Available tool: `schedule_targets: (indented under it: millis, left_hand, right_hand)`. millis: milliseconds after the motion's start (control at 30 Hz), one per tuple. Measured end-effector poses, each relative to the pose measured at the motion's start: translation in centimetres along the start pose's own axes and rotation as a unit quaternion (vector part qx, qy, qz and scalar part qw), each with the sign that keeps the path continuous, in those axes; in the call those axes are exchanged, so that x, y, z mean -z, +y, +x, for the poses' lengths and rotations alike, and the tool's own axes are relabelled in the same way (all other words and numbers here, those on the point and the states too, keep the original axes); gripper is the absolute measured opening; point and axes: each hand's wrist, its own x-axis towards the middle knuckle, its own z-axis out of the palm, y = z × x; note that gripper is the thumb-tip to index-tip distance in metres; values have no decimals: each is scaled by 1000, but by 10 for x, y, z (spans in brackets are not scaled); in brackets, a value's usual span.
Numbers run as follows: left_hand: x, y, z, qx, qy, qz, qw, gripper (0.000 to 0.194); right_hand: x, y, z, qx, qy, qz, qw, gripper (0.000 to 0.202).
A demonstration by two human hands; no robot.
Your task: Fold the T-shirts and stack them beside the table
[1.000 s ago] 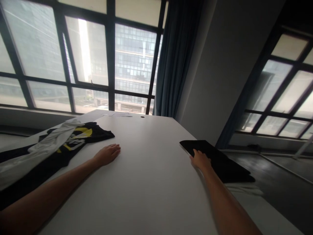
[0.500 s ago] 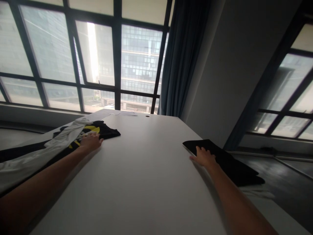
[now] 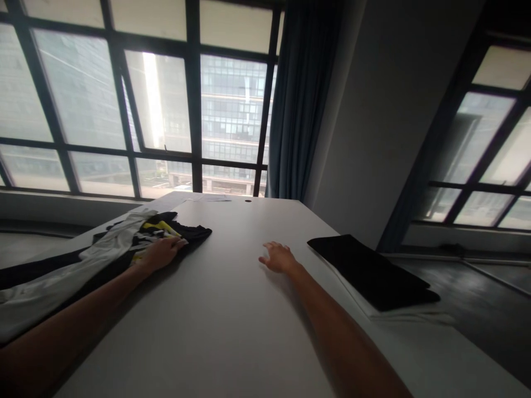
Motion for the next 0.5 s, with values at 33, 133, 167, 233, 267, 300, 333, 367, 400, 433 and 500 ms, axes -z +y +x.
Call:
schedule_targets:
  millis: [33, 133, 167, 233, 267, 300, 333, 367, 400, 433, 500]
  left_hand:
    - [-5, 14, -7, -42, -14, -14, 999, 37]
    - [-17, 50, -33, -223, -93, -91, 966, 37]
    - [-19, 58, -40, -283, -125, -134, 941, 39]
    - [-19, 67, -49, -352, -176, -216, 893, 43]
    - [-19, 66, -50, -345, -186, -236, 889, 44]
    - [-17, 63, -48, -320, -185, -239, 898, 45]
    - [-16, 57, -44, -284, -177, -227, 914, 46]
    - [-15, 49, -39, -247, -164, -208, 932, 46]
    - [-14, 39, -32, -212, -146, -186, 948, 47]
    - [-14, 29, -25, -179, -127, -166, 961, 47]
    - [-13, 6, -10, -126, -90, -135, 979, 49]
  right_hand:
    - [-1, -9, 1, 17, 0, 9, 1000, 60]
    - [-4, -36, 7, 79, 12, 49, 996, 57]
    - [-5, -44, 9, 102, 18, 69, 992, 56]
    - [-10, -58, 12, 138, 14, 108, 984, 54]
    - [-13, -63, 13, 146, 0, 121, 982, 54]
    - [-17, -65, 13, 146, -21, 124, 981, 55]
    - [-20, -65, 13, 138, -43, 119, 982, 55]
    - [-24, -64, 13, 123, -60, 108, 985, 56]
    - [-28, -60, 12, 105, -70, 96, 987, 57]
    - [-31, -56, 12, 86, -74, 83, 990, 58]
    - [-36, -46, 11, 54, -71, 63, 994, 60]
